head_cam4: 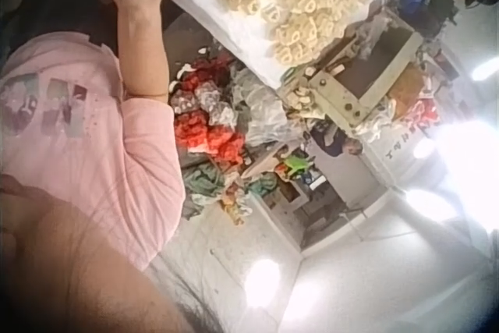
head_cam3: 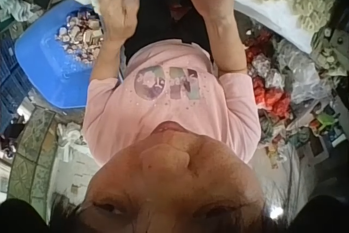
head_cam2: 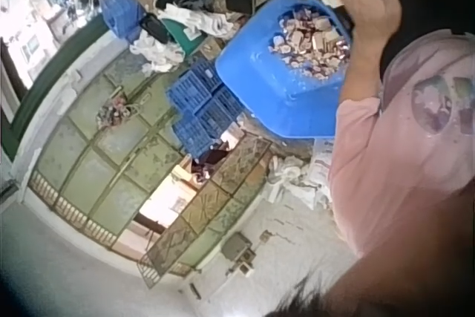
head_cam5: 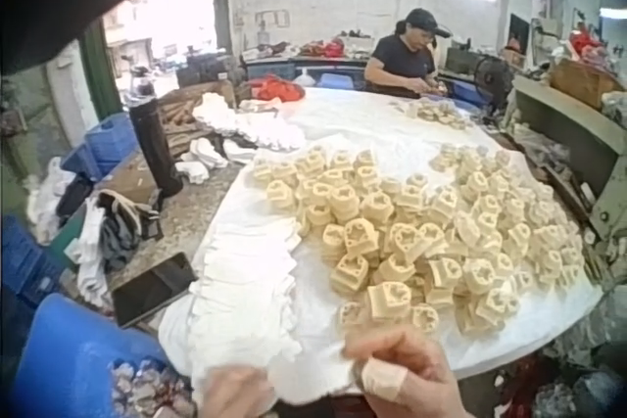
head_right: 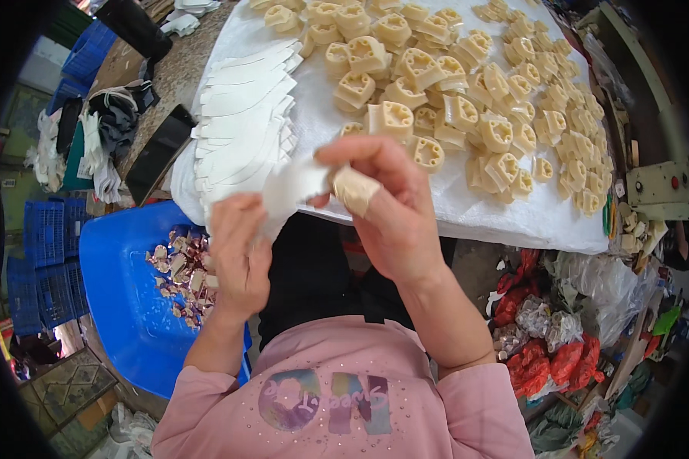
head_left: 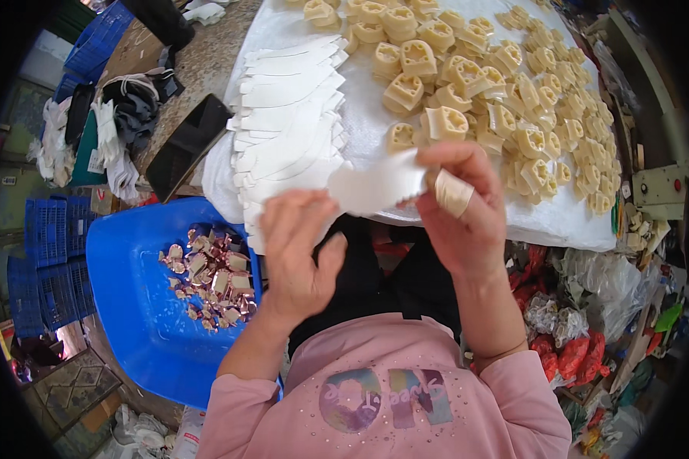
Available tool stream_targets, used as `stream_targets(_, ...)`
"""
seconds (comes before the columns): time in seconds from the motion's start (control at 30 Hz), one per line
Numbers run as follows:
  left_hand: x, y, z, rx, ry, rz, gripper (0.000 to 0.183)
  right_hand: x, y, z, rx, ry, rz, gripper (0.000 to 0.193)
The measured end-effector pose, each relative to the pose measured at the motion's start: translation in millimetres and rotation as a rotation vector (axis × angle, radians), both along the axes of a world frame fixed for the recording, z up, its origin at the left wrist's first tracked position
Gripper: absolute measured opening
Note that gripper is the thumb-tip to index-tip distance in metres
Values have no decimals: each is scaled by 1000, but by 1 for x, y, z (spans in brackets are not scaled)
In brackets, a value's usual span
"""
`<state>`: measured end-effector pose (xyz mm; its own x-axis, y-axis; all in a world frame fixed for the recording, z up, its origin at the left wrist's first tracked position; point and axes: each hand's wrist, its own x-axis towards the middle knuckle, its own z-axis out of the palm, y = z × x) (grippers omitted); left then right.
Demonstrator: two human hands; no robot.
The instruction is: The recorder is inserting white plastic inserts into yellow plastic molds for shoe components.
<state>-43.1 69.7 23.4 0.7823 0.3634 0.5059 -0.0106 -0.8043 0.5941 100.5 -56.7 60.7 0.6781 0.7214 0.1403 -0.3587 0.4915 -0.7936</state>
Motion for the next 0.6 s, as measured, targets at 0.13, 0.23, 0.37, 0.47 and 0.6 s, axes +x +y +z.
stream_targets(0.13, 13, -37, -10, -1164, -17, -335, 41, -9, -38, -30, -86, 10, 141, 20)
stream_targets(0.23, 24, -45, -17, -1546, -25, -233, 44, 1, -62, -39, -251, -123, 159, 21)
stream_targets(0.37, 45, -49, -19, -1511, -85, -218, 43, 35, -68, -33, -665, -1001, -521, 30)
stream_targets(0.47, 56, -58, -22, -1412, -61, -299, 42, 53, -56, -29, -933, -1580, -660, 36)
stream_targets(0.6, 73, -69, -25, -1091, -54, -351, 38, 61, -52, -42, -923, -1497, -610, 30)
